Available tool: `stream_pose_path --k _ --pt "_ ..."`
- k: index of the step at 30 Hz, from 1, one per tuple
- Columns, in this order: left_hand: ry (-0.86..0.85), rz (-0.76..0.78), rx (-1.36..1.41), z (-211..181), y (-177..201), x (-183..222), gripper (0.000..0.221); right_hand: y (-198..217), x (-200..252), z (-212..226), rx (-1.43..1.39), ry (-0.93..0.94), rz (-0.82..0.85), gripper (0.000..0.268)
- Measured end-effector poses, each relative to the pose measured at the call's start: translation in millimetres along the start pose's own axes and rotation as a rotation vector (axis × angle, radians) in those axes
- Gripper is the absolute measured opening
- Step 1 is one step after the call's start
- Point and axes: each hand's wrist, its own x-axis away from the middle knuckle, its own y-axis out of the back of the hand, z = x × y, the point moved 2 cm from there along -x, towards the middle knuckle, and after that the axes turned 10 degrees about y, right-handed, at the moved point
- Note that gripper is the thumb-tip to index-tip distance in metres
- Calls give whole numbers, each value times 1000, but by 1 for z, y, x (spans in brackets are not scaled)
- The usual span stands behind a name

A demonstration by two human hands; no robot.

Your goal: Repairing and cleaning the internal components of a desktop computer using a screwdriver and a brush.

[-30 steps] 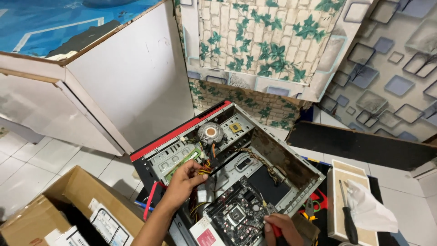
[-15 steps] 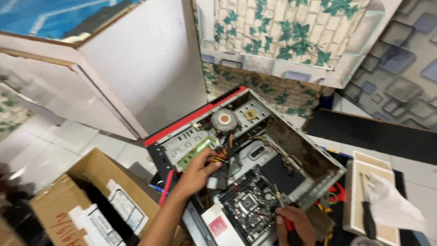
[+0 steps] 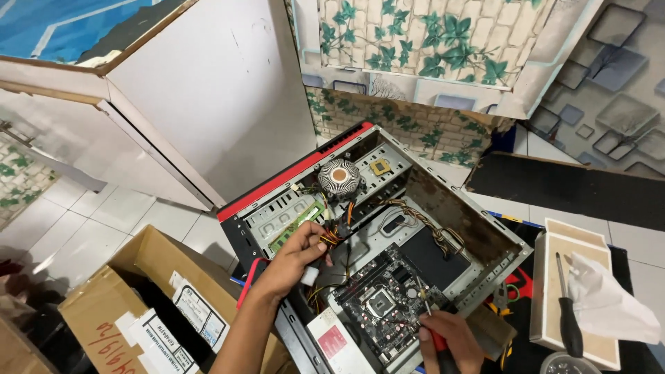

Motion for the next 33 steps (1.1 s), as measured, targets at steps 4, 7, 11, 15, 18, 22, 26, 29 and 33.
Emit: stream_pose_path --k 4,7,11,15,18,22,26,29,33 --pt "139 -58 93 -7 1 7 22 -4 1 -1 -44 89 -82 16" --pt "118 -68 101 -6 3 6 29 -5 2 -3 -31 117 -94 17" --pt "72 -71 171 3 9 2 36 -2 3 9 -115 69 -100 13" --pt "6 17 276 15 15 -6 42 -1 1 10 -83 108 -110 14" --pt "8 -12 311 14 12 -4 56 -4 3 9 -113 156 -130 13" --pt "-5 -41 325 7 10 1 42 -1 2 18 -136 135 -139 13" --pt "-21 -76 320 16 16 -4 44 -4 7 6 -107 110 -98 17" --pt "28 -79 326 2 11 5 48 -3 7 3 -115 112 -86 18" --pt "-29 -103 339 -4 9 3 47 -5 6 -8 -77 243 -88 18"
